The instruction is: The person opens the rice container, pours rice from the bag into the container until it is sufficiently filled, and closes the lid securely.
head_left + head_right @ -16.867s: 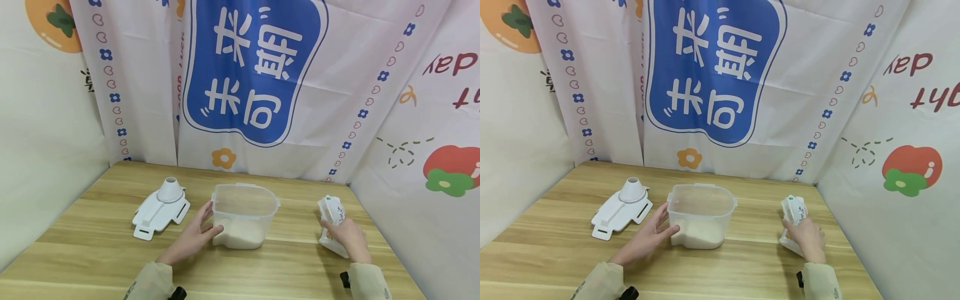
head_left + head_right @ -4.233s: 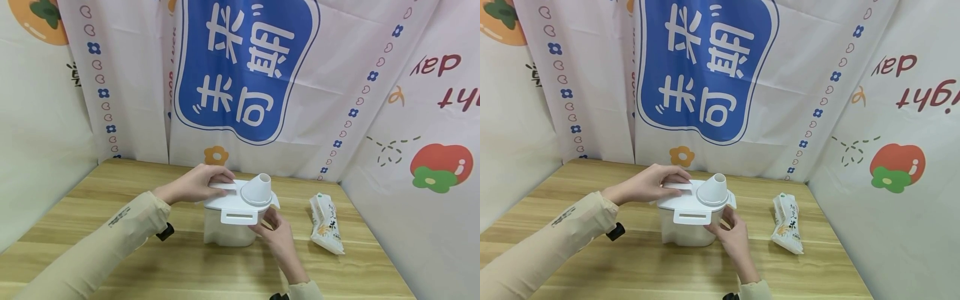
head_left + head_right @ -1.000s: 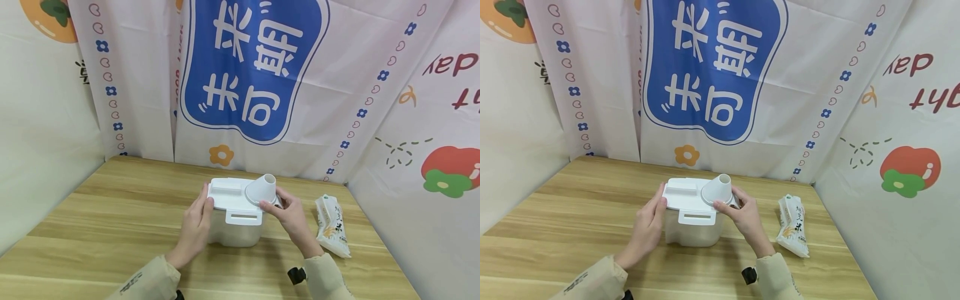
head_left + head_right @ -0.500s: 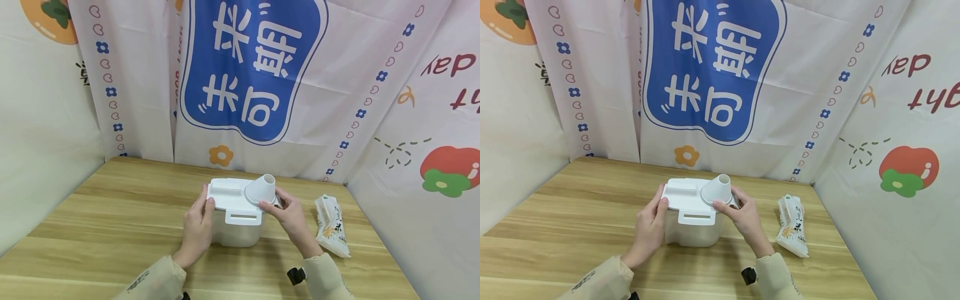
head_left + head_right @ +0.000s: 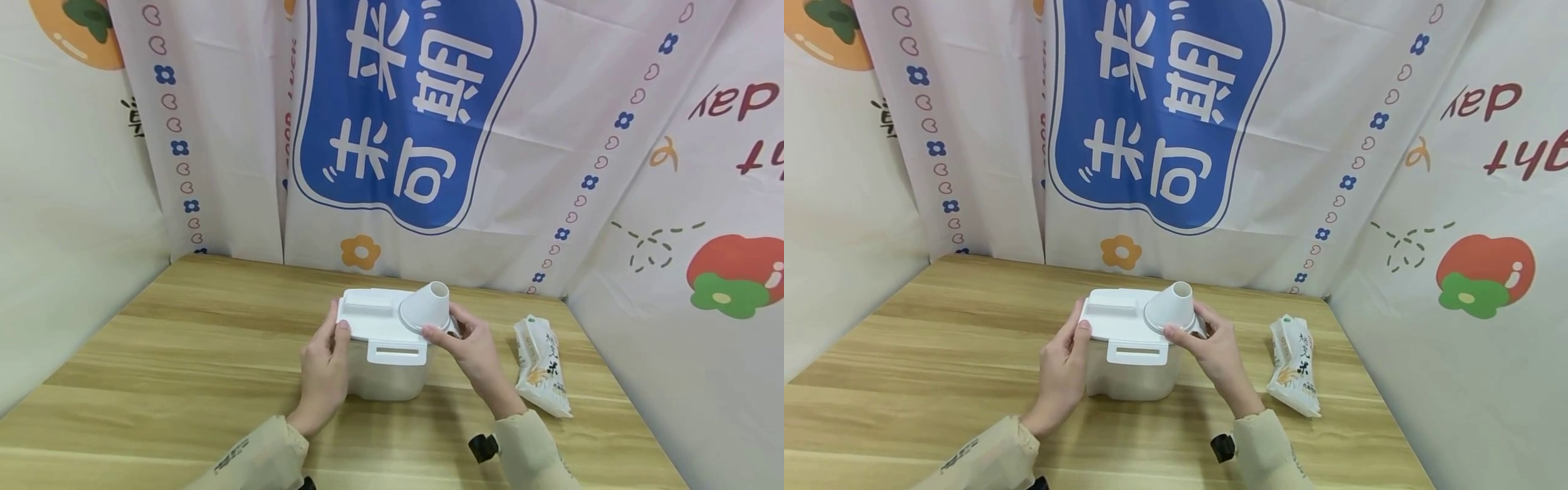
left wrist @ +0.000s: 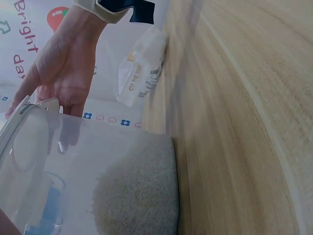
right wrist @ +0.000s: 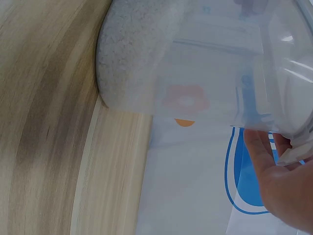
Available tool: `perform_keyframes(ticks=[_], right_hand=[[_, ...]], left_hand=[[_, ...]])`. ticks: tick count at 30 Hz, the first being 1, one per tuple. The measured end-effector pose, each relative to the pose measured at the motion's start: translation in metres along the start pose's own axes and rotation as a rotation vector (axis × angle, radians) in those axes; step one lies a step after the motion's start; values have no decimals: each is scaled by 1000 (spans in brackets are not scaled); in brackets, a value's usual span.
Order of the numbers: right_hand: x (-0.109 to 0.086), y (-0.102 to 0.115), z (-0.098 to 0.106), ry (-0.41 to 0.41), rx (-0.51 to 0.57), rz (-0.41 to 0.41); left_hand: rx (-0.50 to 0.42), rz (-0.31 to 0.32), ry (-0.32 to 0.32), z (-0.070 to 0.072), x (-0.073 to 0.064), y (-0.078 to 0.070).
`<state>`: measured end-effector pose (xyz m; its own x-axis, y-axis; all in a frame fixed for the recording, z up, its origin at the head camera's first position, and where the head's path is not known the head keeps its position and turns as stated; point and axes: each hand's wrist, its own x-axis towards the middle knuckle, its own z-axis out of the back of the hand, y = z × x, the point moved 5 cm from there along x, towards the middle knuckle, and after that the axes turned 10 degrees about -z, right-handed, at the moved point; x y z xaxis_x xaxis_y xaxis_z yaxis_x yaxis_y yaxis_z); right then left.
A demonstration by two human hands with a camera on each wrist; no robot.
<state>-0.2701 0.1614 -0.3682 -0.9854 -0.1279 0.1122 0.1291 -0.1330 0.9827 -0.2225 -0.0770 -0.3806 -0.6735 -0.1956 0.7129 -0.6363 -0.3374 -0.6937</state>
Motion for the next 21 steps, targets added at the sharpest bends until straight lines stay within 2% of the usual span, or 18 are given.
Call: perform_keyframes(ticks=[9, 21], right_hand=[[0, 0, 0, -8, 8, -15], [0, -2, 0, -20, 20, -19]], left_hand=[[-49, 17, -24, -3, -1, 2], [-59, 40, -37, -4, -2, 4]])
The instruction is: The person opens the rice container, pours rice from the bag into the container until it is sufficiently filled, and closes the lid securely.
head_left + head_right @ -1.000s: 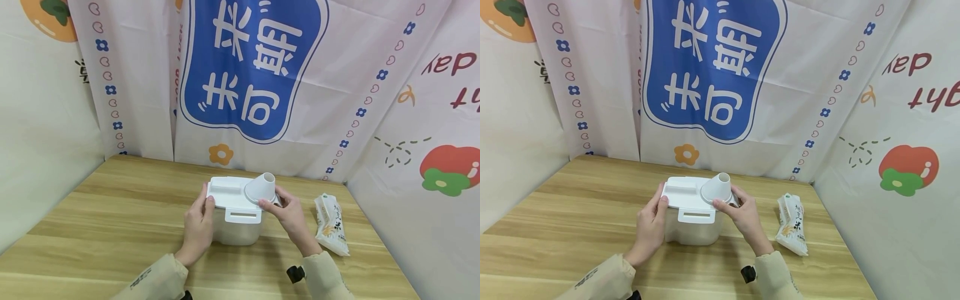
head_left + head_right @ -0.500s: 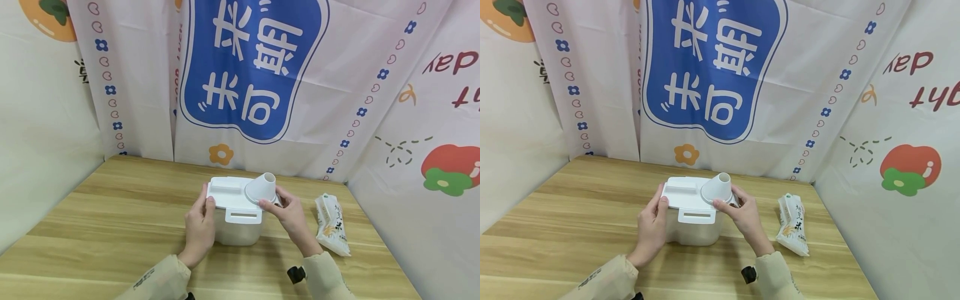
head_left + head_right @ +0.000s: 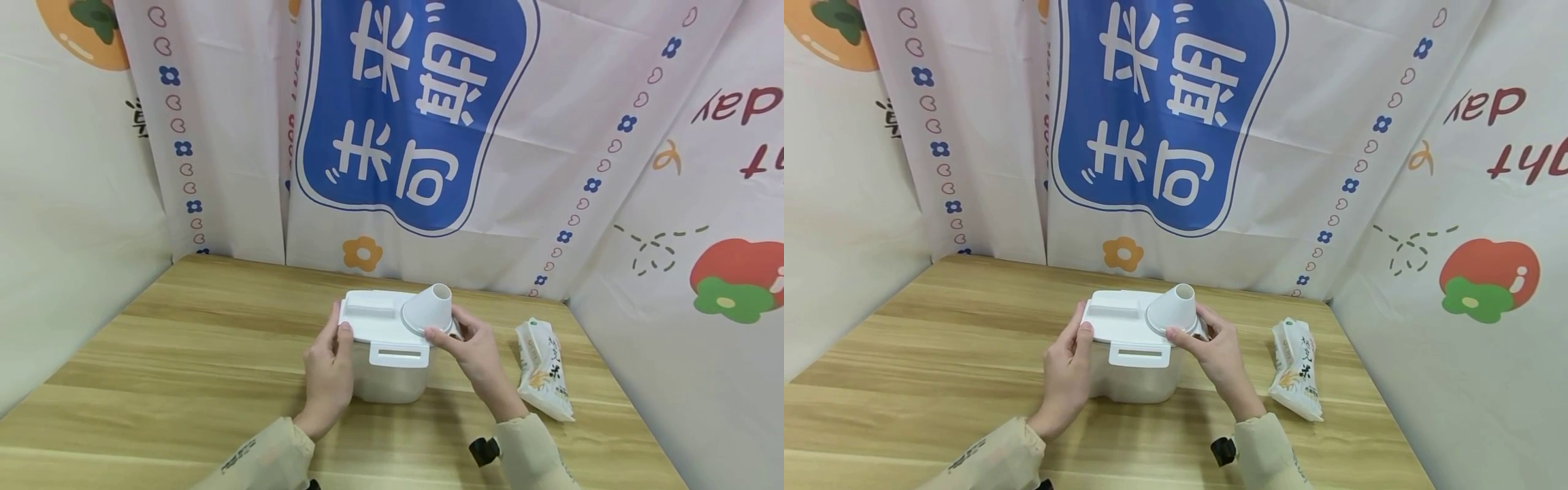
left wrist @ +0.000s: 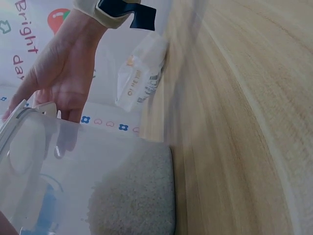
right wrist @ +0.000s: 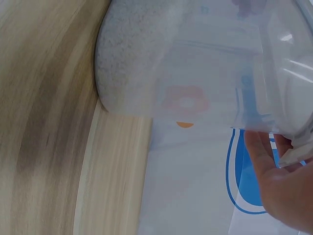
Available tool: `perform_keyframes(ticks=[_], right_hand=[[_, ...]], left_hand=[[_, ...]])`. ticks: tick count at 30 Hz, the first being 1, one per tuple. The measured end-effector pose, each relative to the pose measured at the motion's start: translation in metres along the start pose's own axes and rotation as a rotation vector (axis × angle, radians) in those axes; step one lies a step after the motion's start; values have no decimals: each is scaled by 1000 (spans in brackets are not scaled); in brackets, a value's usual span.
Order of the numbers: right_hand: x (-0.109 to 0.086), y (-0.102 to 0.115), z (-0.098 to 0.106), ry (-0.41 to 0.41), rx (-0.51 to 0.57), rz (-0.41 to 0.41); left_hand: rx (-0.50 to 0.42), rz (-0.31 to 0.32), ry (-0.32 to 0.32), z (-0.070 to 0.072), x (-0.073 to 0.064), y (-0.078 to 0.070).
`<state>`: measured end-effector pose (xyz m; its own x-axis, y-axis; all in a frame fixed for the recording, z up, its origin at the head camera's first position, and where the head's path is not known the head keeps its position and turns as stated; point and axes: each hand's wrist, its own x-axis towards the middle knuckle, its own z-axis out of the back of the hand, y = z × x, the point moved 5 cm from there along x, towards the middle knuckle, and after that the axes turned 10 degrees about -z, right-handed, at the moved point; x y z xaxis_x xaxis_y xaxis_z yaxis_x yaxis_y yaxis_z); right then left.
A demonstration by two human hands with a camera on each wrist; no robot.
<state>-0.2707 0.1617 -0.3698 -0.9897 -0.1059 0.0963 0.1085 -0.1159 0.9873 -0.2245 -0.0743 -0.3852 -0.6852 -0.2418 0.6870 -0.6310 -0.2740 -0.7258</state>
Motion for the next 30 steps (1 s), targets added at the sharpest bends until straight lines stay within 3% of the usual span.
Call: perform_keyframes(ticks=[20, 25, 30], right_hand=[[-1, 2, -3, 1, 5, -6], [-3, 6, -2, -14, -43, -13], [-12, 15, 4, -128, -185, 55]], left_hand=[[-34, 3, -43, 1, -3, -2], [-52, 57, 29, 6, 5, -2], [-144, 137, 178, 9, 19, 2]])
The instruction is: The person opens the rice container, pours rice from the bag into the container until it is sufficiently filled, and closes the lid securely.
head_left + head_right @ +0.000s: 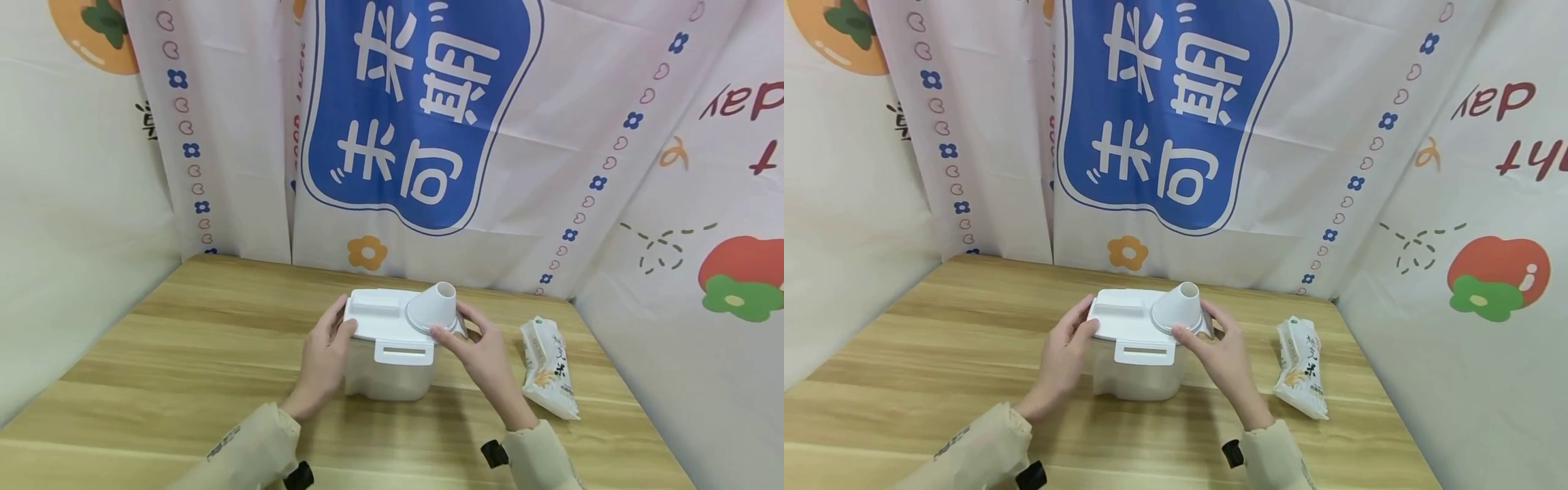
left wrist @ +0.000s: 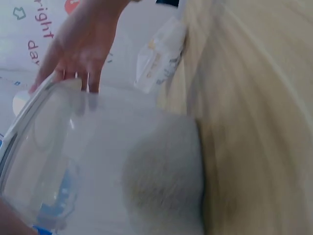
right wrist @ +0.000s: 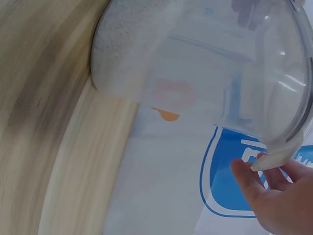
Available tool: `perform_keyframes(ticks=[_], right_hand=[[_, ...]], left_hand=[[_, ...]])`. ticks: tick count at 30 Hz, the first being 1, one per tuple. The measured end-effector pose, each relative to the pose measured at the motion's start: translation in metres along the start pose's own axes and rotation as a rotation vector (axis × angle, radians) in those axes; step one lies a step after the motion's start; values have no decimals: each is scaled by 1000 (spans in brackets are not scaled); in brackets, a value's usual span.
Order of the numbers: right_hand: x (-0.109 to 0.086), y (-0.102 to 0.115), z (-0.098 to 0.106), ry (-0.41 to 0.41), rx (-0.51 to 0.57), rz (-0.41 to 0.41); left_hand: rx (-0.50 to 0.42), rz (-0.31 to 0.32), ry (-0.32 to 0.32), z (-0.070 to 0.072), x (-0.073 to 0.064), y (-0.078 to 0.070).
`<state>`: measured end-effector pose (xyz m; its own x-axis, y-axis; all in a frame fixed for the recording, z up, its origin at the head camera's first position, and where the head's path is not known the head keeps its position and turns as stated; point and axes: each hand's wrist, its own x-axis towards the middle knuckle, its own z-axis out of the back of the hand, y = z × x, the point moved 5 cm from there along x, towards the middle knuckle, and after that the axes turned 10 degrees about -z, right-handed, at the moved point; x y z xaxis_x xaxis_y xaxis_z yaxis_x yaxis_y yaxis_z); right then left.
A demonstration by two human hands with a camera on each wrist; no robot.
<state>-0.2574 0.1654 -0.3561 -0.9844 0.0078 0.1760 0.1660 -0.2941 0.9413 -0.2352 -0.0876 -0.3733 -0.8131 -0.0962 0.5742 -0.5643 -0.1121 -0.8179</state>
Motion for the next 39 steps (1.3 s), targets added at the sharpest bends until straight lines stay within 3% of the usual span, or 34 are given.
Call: perform_keyframes(ticks=[5, 11, 23, 30, 39], right_hand=[[-8, 8, 7, -83, -48, 121], [-15, 9, 5, -113, -82, 144], [-16, 5, 4, -138, -77, 145], [-22, 19, 3, -151, -126, 139], [-17, 3, 3, -117, 37, 151]], left_hand=[[-18, 1, 145, 0, 14, 1], [33, -1, 217, 1, 21, 5], [-97, 28, 171, -13, 13, 12], [-135, 36, 133, -18, 11, 13], [-164, 11, 84, -19, 4, 15]])
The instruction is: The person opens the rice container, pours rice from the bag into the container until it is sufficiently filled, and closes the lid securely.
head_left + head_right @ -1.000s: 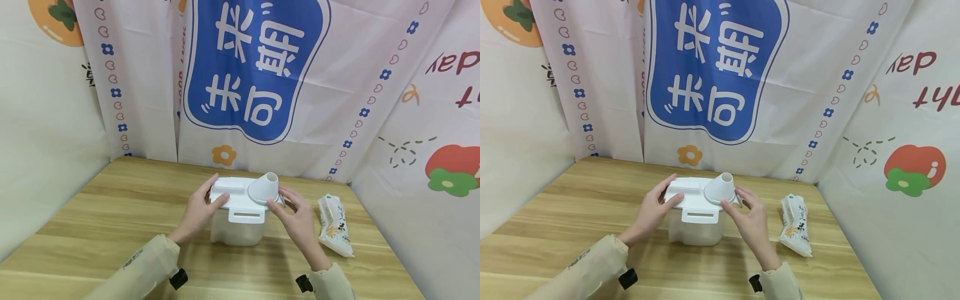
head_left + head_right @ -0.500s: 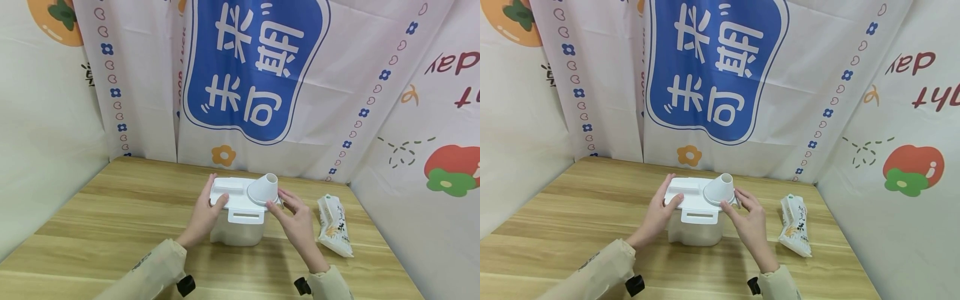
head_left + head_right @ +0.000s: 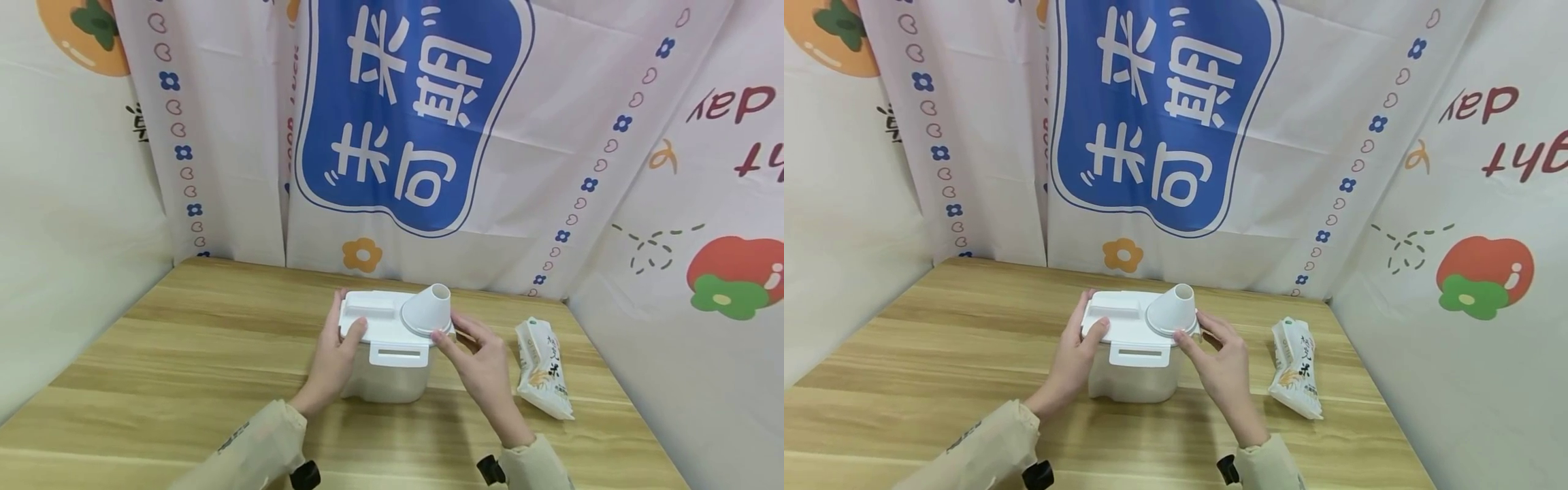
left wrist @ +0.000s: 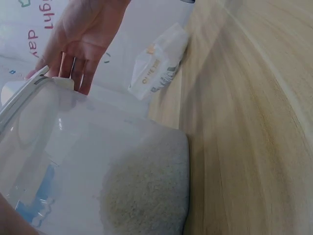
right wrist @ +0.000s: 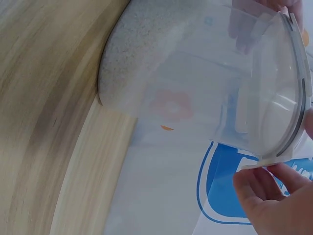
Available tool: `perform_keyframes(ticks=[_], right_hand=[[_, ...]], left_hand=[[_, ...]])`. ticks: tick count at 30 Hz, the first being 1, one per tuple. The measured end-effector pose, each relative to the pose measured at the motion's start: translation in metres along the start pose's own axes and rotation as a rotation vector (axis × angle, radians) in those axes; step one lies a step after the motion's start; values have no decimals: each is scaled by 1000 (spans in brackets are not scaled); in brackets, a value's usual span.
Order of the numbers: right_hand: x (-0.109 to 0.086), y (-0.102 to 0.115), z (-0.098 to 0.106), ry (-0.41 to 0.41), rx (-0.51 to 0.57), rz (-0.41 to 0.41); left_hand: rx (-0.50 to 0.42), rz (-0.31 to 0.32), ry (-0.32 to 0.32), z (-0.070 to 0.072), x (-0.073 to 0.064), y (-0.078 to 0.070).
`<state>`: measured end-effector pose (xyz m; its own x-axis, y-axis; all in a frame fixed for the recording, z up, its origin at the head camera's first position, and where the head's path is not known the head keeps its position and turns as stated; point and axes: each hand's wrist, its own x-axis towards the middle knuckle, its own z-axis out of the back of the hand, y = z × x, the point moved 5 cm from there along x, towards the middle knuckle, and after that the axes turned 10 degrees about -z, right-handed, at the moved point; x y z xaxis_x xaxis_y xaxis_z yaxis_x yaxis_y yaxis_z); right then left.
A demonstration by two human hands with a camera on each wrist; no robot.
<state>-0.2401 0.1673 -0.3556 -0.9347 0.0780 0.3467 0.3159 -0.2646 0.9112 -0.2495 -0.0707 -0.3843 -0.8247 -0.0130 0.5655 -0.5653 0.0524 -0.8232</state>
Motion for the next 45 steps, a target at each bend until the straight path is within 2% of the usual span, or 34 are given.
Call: perform_keyframes(ticks=[11, 20, 45], right_hand=[[0, -6, 0, -28, 66, -101], [-4, -10, -3, -54, 124, -157], [-8, -12, -8, -102, 196, -146]], left_hand=[[-5, -21, -27, -1, 0, 0], [31, -1, -38, 0, -1, 2], [27, -23, -55, -2, -1, 1]])
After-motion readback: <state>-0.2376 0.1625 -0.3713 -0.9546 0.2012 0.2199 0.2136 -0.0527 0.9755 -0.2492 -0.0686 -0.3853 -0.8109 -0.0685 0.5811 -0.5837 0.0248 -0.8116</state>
